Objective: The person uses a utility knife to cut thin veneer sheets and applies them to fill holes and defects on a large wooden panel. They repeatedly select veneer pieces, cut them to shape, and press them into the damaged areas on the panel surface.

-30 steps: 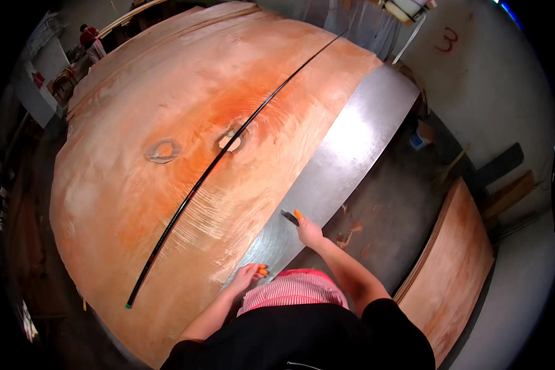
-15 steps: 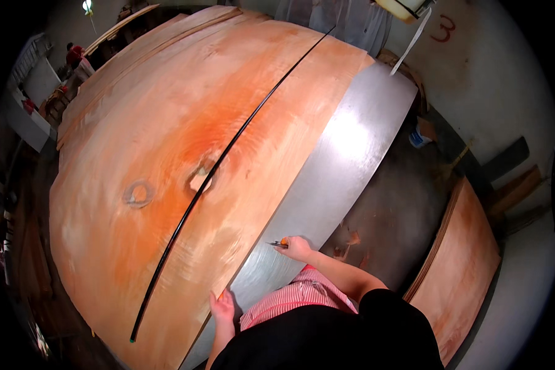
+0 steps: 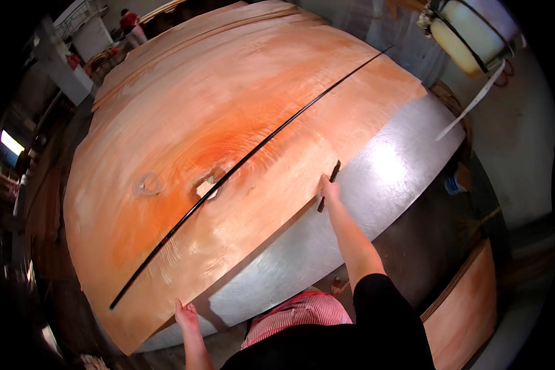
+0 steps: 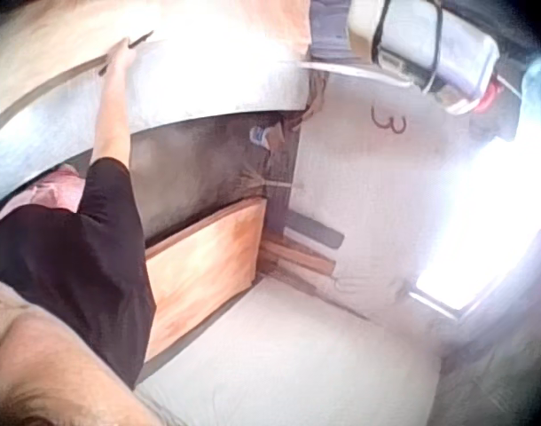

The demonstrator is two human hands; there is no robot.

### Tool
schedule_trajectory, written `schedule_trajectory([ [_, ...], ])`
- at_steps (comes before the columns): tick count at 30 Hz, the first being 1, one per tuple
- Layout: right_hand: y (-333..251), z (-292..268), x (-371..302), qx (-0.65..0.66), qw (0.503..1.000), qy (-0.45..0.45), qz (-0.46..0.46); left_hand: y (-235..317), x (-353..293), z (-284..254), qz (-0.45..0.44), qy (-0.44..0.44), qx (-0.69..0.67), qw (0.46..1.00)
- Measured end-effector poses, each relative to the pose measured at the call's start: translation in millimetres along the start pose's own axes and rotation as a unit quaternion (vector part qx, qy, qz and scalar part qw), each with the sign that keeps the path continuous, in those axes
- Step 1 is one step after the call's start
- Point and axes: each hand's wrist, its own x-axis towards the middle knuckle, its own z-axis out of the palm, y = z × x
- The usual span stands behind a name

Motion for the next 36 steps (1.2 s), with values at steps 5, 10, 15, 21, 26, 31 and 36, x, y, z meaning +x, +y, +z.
schedule_trajectory([
  [5, 2.2, -22.4, -16.1, 0.063, 0.994, -0.088, -0.012, -6.5, 0.1, -9.8, 0.006, 0.045, 0.005, 0.999],
  [10, 14.8, -46.5, -32.1, 0.06, 0.991, -0.104, 0.057, -10.4, 7.9, -12.8, -0.002, 0.12, 0.004, 0.993],
  [15, 26.9, -74.8, -39.8, 0.061, 0.99, -0.059, 0.117, -19.2, 15.2, -10.8, -0.029, 0.179, 0.001, 0.984],
  [21, 20.2, -70.3, -50.2, -0.011, 0.989, 0.003, 0.145, -8.2, 5.9, -30.2, -0.052, 0.168, 0.029, 0.984],
  [26, 28.3, -115.2, -61.5, -0.134, 0.975, -0.057, 0.168, 12.9, -47.6, -3.0, -0.133, 0.172, 0.154, 0.964],
  [31, 28.5, -125.0, -88.7, -0.337, 0.918, -0.173, 0.119, -15.1, -74.5, -32.3, -0.137, 0.113, 0.327, 0.928],
  [36, 46.2, -92.7, -116.2, -0.431, 0.838, -0.327, 0.067, -50.8, -109.9, -85.2, -0.137, 0.076, 0.431, 0.889],
])
